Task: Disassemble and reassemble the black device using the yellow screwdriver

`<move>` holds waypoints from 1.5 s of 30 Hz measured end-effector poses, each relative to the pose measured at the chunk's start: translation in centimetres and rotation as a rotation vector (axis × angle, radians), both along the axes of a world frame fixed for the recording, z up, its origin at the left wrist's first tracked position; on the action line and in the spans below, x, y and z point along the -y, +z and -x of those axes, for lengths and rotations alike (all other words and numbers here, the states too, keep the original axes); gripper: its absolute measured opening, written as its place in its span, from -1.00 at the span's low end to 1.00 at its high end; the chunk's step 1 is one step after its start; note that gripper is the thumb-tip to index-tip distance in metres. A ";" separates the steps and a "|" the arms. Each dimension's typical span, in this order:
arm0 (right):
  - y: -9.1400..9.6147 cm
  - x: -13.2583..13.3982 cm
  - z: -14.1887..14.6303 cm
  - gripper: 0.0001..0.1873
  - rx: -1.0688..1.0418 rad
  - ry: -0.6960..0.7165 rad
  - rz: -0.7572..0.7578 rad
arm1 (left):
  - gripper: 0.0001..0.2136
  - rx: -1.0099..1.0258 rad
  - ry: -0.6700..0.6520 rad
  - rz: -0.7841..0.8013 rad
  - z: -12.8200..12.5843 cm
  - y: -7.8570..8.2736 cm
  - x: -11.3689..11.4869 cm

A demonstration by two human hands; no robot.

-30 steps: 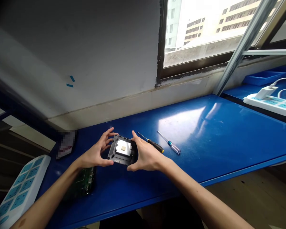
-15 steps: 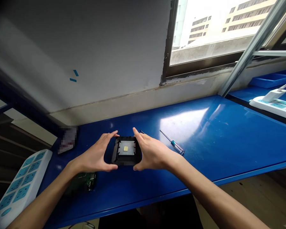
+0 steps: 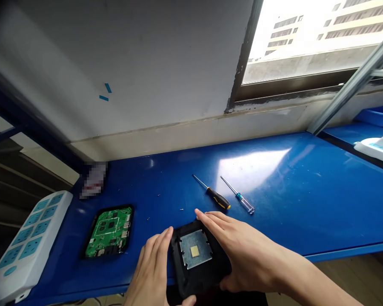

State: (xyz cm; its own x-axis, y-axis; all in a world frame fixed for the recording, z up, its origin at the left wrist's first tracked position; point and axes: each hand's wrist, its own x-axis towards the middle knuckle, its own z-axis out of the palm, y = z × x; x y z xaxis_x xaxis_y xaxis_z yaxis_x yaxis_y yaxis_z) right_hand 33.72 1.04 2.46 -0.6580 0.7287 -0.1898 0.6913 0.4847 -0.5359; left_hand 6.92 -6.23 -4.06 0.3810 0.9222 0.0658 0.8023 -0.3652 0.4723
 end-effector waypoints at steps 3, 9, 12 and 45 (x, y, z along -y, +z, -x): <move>-0.3 -0.4 -0.2 0.40 -0.011 0.013 0.009 | 0.23 0.010 0.123 -0.046 -1.3 -0.3 0.7; 0.6 -1.4 -0.3 0.34 -0.010 -0.043 0.050 | 0.22 0.019 0.225 -0.125 -3.5 -0.3 1.0; 1.4 -2.9 0.4 0.29 0.001 -0.044 0.068 | 0.10 0.013 0.284 -0.145 -3.5 0.2 0.3; 0.0 0.4 14.1 0.40 -0.025 -0.331 -0.007 | -0.12 0.077 0.410 -0.228 3.4 -0.2 1.9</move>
State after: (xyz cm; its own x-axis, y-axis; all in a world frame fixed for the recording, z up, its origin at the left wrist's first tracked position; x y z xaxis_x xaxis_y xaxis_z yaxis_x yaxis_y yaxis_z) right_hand 19.64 0.67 2.49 -0.3899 0.9048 -0.1711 0.7985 0.2397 -0.5522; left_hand 3.56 -8.09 -4.30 -0.0257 0.9544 0.2974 0.8677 -0.1264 0.4807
